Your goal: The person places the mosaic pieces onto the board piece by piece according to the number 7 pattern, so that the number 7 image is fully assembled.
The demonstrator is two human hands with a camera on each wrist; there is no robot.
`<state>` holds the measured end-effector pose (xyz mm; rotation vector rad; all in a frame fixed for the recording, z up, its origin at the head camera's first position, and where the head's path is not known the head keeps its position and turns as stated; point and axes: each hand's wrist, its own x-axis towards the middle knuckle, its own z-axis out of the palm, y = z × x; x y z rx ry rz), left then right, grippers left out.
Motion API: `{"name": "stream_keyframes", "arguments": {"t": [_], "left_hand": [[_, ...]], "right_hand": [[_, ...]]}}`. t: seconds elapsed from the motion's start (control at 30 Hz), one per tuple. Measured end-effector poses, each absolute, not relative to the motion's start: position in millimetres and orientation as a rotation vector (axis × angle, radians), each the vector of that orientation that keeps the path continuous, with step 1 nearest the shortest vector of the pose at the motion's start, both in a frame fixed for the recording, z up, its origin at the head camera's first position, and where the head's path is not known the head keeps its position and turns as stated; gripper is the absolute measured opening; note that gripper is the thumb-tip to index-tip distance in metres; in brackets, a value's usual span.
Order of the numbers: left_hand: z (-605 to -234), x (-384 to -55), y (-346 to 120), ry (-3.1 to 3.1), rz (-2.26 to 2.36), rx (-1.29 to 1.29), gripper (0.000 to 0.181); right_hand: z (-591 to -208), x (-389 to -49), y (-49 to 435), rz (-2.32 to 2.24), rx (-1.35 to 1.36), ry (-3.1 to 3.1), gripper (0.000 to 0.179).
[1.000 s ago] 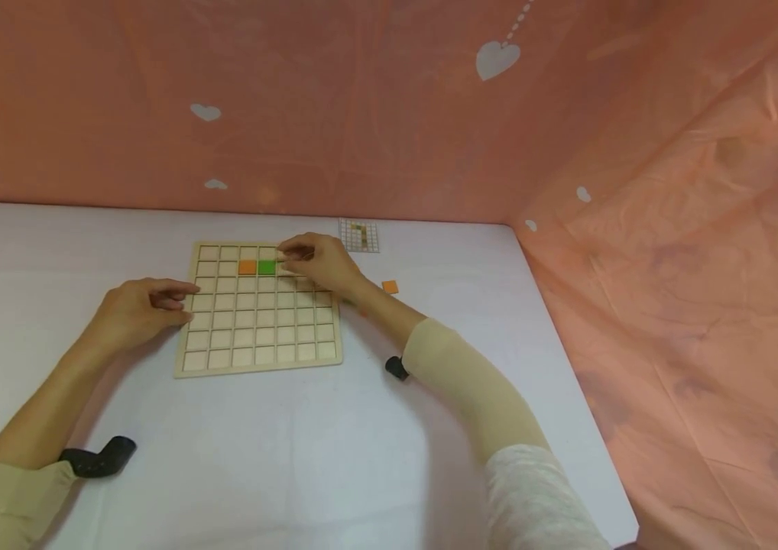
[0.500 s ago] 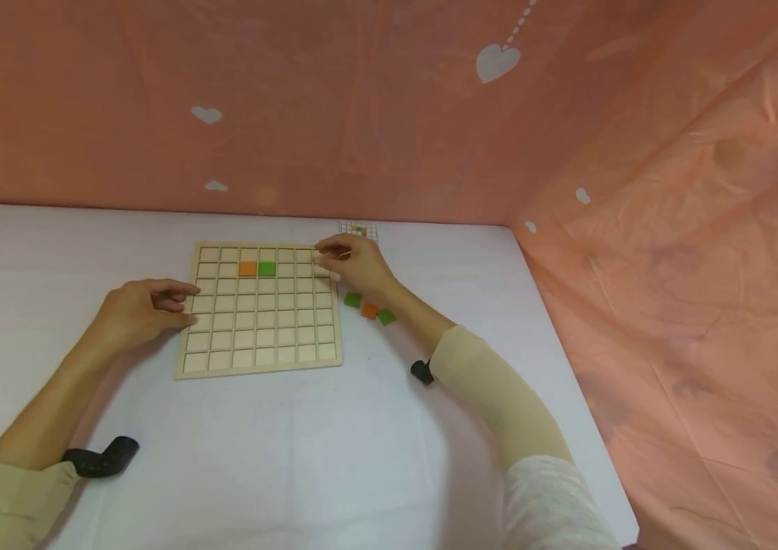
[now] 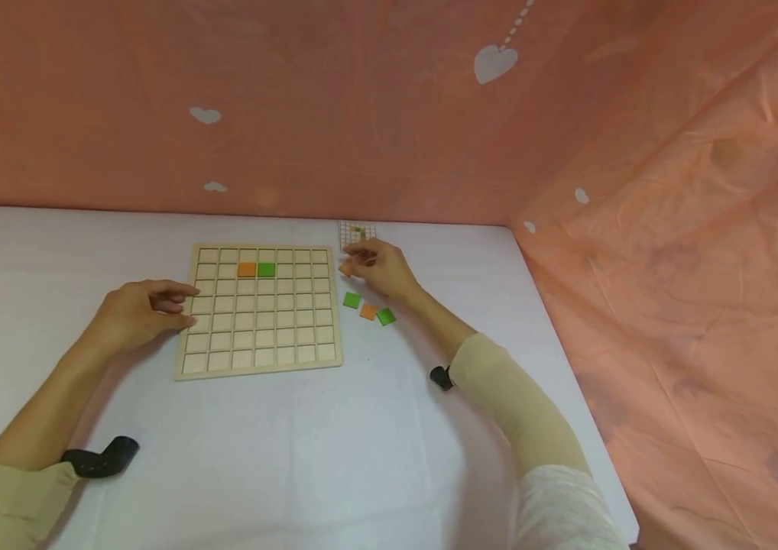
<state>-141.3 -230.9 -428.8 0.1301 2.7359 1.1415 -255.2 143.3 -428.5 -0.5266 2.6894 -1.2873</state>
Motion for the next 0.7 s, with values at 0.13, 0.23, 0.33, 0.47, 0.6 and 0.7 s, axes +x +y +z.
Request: {"name": "stream_keyframes", "arguments": {"t": [0.13, 0.23, 0.33, 0.47, 0.6, 0.7], "left_hand": [[-429.2, -142.5, -231.5, 2.746, 1.141, 0.14, 0.049], [-429.5, -143.5, -231.5, 2.752, 1.145, 0.146, 0.049], [-429.8, -144.0, -231.6, 2.756, 1.149, 0.151, 0.049], [-430.3, -144.5, -231.2, 2.724, 1.144, 0.151, 0.05], [-430.5, -143.9, -231.8, 2.692, 1.135, 0.134, 0.053], [-430.1, -142.9, -233.4, 2.691, 1.133, 0.119, 0.054]], "right_hand": [[-430.4, -254.9, 145.5, -1.239, -0.516, 2.696, 0.035], [-431.8, -254.5, 146.9, -1.195, -0.498, 2.722, 0.035], [-434.1, -254.8, 148.2, -1.154, -0.478, 2.743, 0.037], [-434.4, -255.1, 149.0, -1.13, -0.451, 2.749, 0.039], [-434.8, -255.0, 146.0, -1.09, -0.433, 2.749, 0.04], [-437.8, -255.0, 142.2, -1.071, -0.448, 2.752, 0.039]]}}
